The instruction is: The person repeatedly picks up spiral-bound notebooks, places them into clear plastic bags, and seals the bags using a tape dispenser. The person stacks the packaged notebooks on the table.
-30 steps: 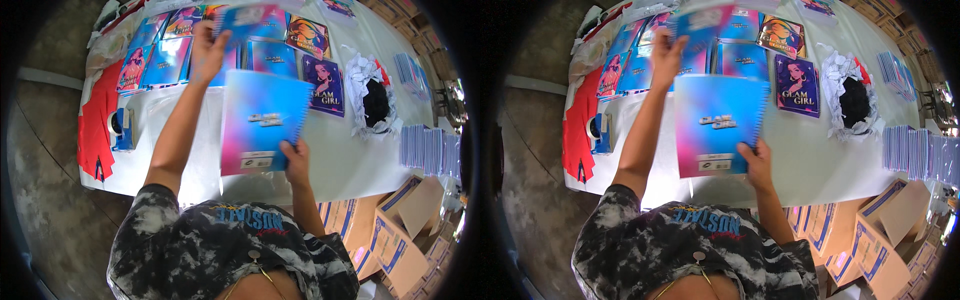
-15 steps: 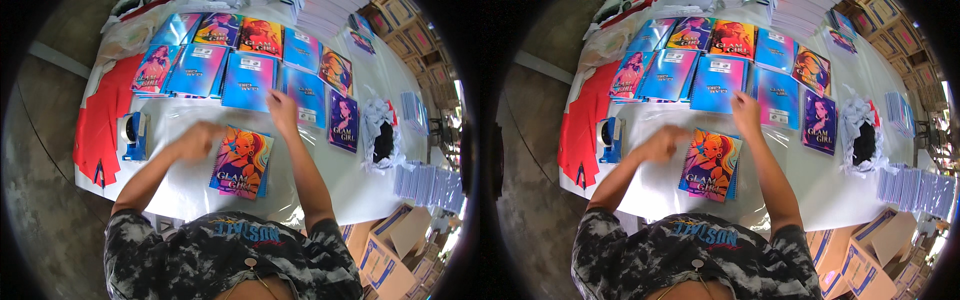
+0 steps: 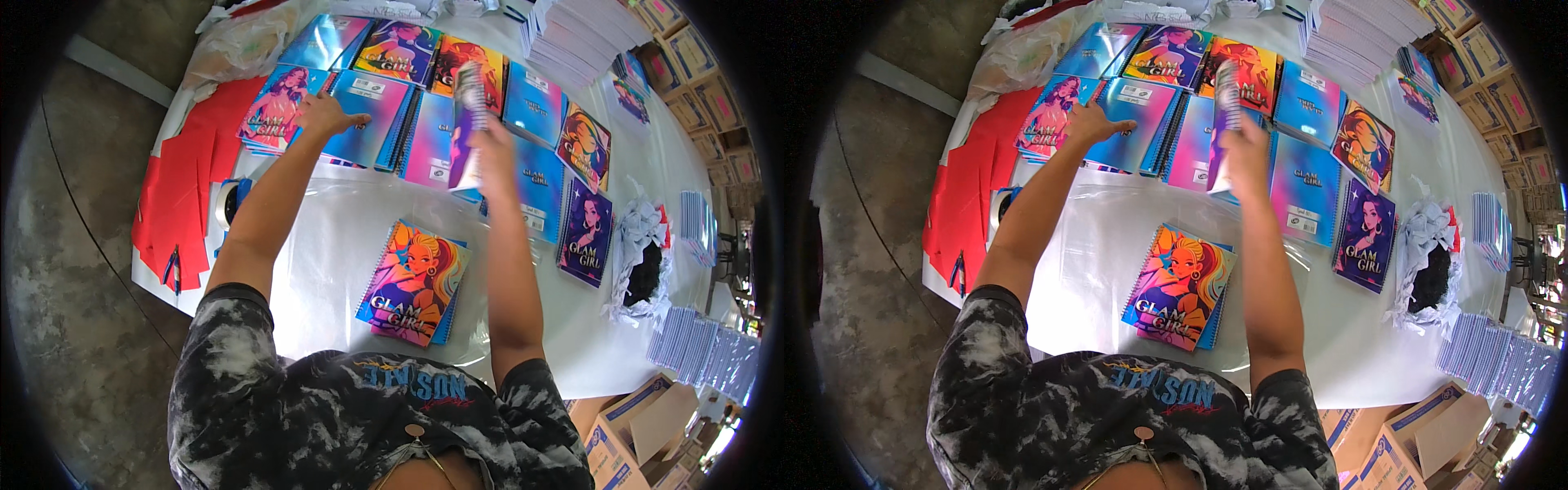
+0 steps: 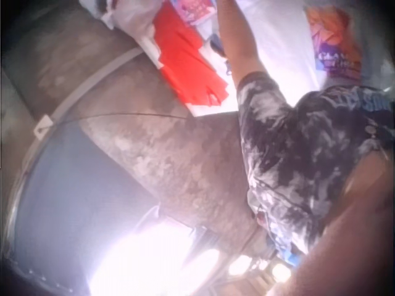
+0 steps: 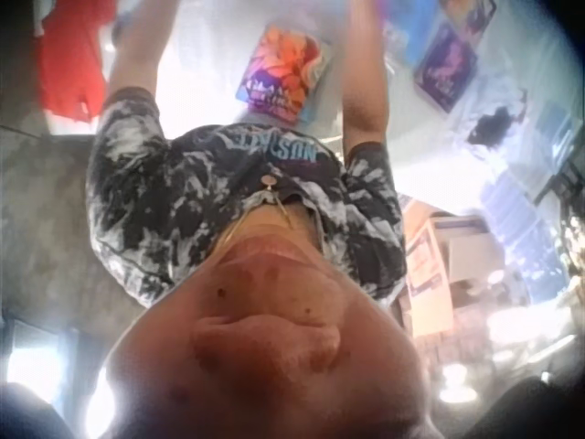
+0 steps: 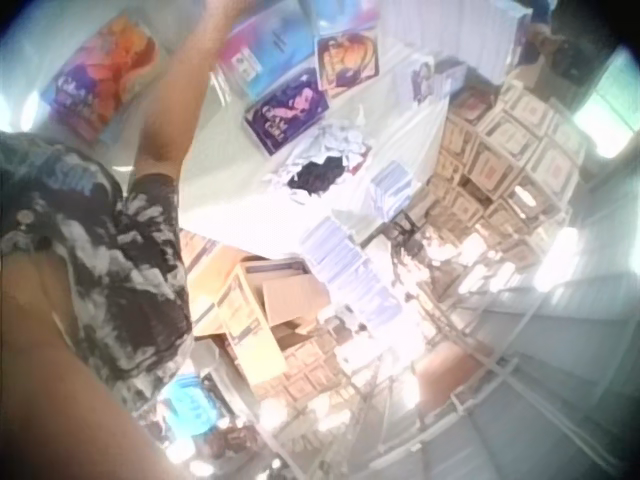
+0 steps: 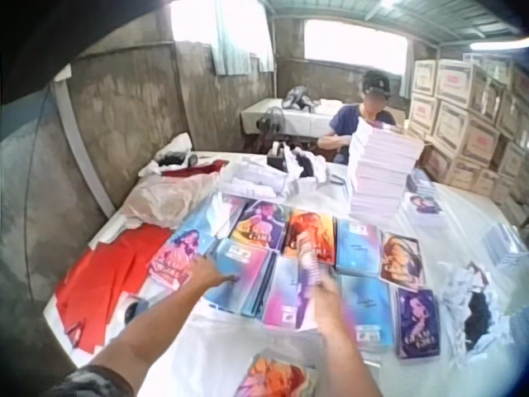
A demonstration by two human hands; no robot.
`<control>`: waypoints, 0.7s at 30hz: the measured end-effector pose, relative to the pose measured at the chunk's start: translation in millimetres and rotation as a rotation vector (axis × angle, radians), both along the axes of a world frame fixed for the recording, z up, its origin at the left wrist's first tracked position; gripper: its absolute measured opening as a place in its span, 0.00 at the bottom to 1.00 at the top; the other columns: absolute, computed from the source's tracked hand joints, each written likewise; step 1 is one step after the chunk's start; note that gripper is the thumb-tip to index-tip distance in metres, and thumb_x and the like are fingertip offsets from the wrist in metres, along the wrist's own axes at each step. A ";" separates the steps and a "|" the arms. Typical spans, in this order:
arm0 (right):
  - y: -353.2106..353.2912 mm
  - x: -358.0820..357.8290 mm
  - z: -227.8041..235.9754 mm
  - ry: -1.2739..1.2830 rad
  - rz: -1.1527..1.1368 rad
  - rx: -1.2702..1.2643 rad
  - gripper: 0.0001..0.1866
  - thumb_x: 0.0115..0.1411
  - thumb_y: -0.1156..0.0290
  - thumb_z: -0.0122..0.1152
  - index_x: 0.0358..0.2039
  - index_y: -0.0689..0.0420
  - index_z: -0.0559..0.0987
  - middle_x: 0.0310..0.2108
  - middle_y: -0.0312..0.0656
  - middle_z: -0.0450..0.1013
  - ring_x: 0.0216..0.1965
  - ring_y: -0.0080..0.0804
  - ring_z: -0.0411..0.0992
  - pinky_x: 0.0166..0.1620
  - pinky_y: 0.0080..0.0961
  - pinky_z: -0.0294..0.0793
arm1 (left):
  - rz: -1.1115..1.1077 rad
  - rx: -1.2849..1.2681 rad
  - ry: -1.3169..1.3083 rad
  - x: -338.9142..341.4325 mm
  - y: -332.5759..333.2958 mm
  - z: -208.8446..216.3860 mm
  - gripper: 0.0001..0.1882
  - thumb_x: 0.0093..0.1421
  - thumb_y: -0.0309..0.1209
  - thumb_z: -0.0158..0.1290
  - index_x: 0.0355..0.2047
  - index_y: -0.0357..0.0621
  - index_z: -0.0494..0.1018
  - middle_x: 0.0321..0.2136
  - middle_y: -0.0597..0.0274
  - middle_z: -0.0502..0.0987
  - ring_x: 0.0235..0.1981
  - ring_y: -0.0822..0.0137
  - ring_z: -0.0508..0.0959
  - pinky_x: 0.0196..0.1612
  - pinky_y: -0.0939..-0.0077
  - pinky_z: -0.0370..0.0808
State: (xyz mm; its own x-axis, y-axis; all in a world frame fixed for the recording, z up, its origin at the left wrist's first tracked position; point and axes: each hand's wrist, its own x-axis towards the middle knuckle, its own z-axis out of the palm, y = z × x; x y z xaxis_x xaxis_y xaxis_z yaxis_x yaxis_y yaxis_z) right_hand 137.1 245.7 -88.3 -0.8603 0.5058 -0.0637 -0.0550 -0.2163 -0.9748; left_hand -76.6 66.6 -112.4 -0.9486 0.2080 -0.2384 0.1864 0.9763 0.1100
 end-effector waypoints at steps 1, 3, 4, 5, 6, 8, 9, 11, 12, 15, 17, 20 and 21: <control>-11.5 22.0 29.6 0.185 -0.070 -0.043 0.23 0.48 0.81 0.45 0.47 0.66 0.70 0.38 0.41 0.72 0.37 0.24 0.71 0.42 0.22 0.71 | -0.001 -0.012 -0.050 -3.7 -3.5 -1.0 0.63 0.31 0.66 0.62 0.58 0.34 0.53 0.60 0.41 0.50 0.61 0.46 0.55 0.56 0.51 0.61; -31.5 63.7 45.3 0.230 -0.101 -0.197 0.28 0.48 0.81 0.44 0.53 0.66 0.64 0.45 0.43 0.69 0.43 0.29 0.70 0.48 0.25 0.68 | -0.023 -0.018 -0.022 -9.6 -7.2 -12.5 0.64 0.31 0.67 0.61 0.59 0.32 0.51 0.58 0.39 0.52 0.60 0.45 0.55 0.56 0.52 0.60; -42.5 83.0 45.0 0.260 -0.106 -0.240 0.29 0.48 0.82 0.44 0.55 0.66 0.62 0.47 0.44 0.68 0.46 0.30 0.69 0.50 0.25 0.67 | -0.030 -0.019 0.001 -9.2 -7.4 -14.9 0.66 0.31 0.68 0.60 0.59 0.30 0.50 0.58 0.36 0.52 0.59 0.43 0.56 0.57 0.52 0.60; -55.8 106.1 40.8 0.223 -0.093 -0.285 0.30 0.49 0.82 0.44 0.56 0.65 0.61 0.49 0.44 0.67 0.50 0.31 0.67 0.53 0.27 0.65 | -0.041 -0.017 0.021 -7.4 -7.1 -15.5 0.67 0.31 0.69 0.59 0.59 0.29 0.49 0.57 0.34 0.52 0.59 0.42 0.57 0.57 0.52 0.60; -70.7 130.2 33.8 0.137 -0.096 -0.364 0.29 0.50 0.82 0.45 0.56 0.65 0.61 0.49 0.44 0.67 0.50 0.31 0.67 0.53 0.27 0.65 | -0.044 -0.021 0.010 -1.3 -6.3 -12.4 0.66 0.32 0.69 0.59 0.59 0.30 0.49 0.57 0.34 0.52 0.59 0.42 0.56 0.57 0.52 0.59; -104.7 163.9 11.9 0.017 -0.141 -0.438 0.30 0.50 0.87 0.46 0.56 0.65 0.60 0.49 0.42 0.67 0.49 0.28 0.67 0.53 0.26 0.66 | -0.062 -0.025 -0.007 12.7 -0.2 -0.2 0.66 0.32 0.68 0.60 0.60 0.32 0.49 0.58 0.34 0.52 0.60 0.43 0.55 0.58 0.51 0.58; -118.5 175.0 -6.0 -0.047 -0.129 -0.496 0.30 0.50 0.88 0.44 0.57 0.65 0.60 0.49 0.41 0.67 0.48 0.28 0.67 0.53 0.25 0.65 | -0.077 -0.011 -0.012 19.3 1.1 -0.3 0.65 0.32 0.68 0.60 0.60 0.33 0.49 0.58 0.35 0.52 0.60 0.43 0.55 0.58 0.51 0.57; -141.4 197.1 -38.3 -0.250 -0.114 -0.321 0.30 0.49 0.88 0.47 0.55 0.66 0.60 0.46 0.42 0.68 0.44 0.27 0.69 0.48 0.22 0.68 | -0.095 0.010 -0.032 30.8 -2.6 -4.2 0.64 0.31 0.67 0.61 0.60 0.36 0.49 0.58 0.37 0.53 0.60 0.43 0.54 0.58 0.50 0.56; -151.6 204.2 -44.7 -0.334 -0.121 -0.271 0.30 0.48 0.88 0.48 0.55 0.67 0.60 0.44 0.42 0.68 0.43 0.27 0.70 0.47 0.21 0.68 | -0.074 -0.001 0.018 34.4 -2.6 -5.4 0.62 0.33 0.65 0.61 0.59 0.36 0.51 0.57 0.39 0.55 0.59 0.45 0.56 0.57 0.51 0.58; -166.2 211.0 -41.6 -0.518 -0.132 -0.018 0.30 0.48 0.87 0.50 0.55 0.66 0.60 0.40 0.43 0.70 0.38 0.27 0.71 0.43 0.20 0.70 | -0.044 0.022 0.196 42.2 -8.6 -12.9 0.52 0.39 0.60 0.62 0.55 0.38 0.56 0.50 0.46 0.64 0.54 0.51 0.63 0.53 0.55 0.62; -165.0 207.3 -28.9 -0.628 -0.118 0.137 0.30 0.48 0.86 0.51 0.55 0.65 0.61 0.38 0.43 0.71 0.38 0.27 0.71 0.42 0.20 0.70 | -0.075 0.126 0.362 27.4 -18.7 -8.5 0.41 0.46 0.53 0.61 0.51 0.39 0.59 0.43 0.51 0.69 0.49 0.58 0.68 0.49 0.61 0.66; -161.7 210.7 -28.8 -0.732 -0.098 0.472 0.30 0.49 0.84 0.53 0.55 0.62 0.62 0.36 0.44 0.70 0.36 0.29 0.70 0.42 0.23 0.70 | -0.262 0.890 0.050 63.0 -49.1 51.6 0.21 0.52 0.35 0.59 0.40 0.40 0.63 0.35 0.57 0.68 0.35 0.65 0.70 0.39 0.67 0.68; -160.3 211.2 -30.2 -0.761 -0.072 0.588 0.30 0.49 0.83 0.54 0.55 0.61 0.62 0.36 0.44 0.69 0.35 0.30 0.70 0.42 0.24 0.70 | -0.357 1.153 0.057 86.6 -63.9 49.3 0.17 0.53 0.31 0.57 0.38 0.41 0.63 0.34 0.58 0.67 0.33 0.67 0.69 0.37 0.71 0.68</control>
State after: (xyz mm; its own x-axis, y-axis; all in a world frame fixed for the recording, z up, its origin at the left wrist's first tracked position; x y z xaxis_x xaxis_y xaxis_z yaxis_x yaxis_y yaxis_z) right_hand 348.4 85.4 -118.5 -0.6588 0.6849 -0.3113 0.6425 0.2970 -0.7064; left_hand 10.1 2.7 -63.1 -0.7972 0.5235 0.3006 0.4588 0.2019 0.8653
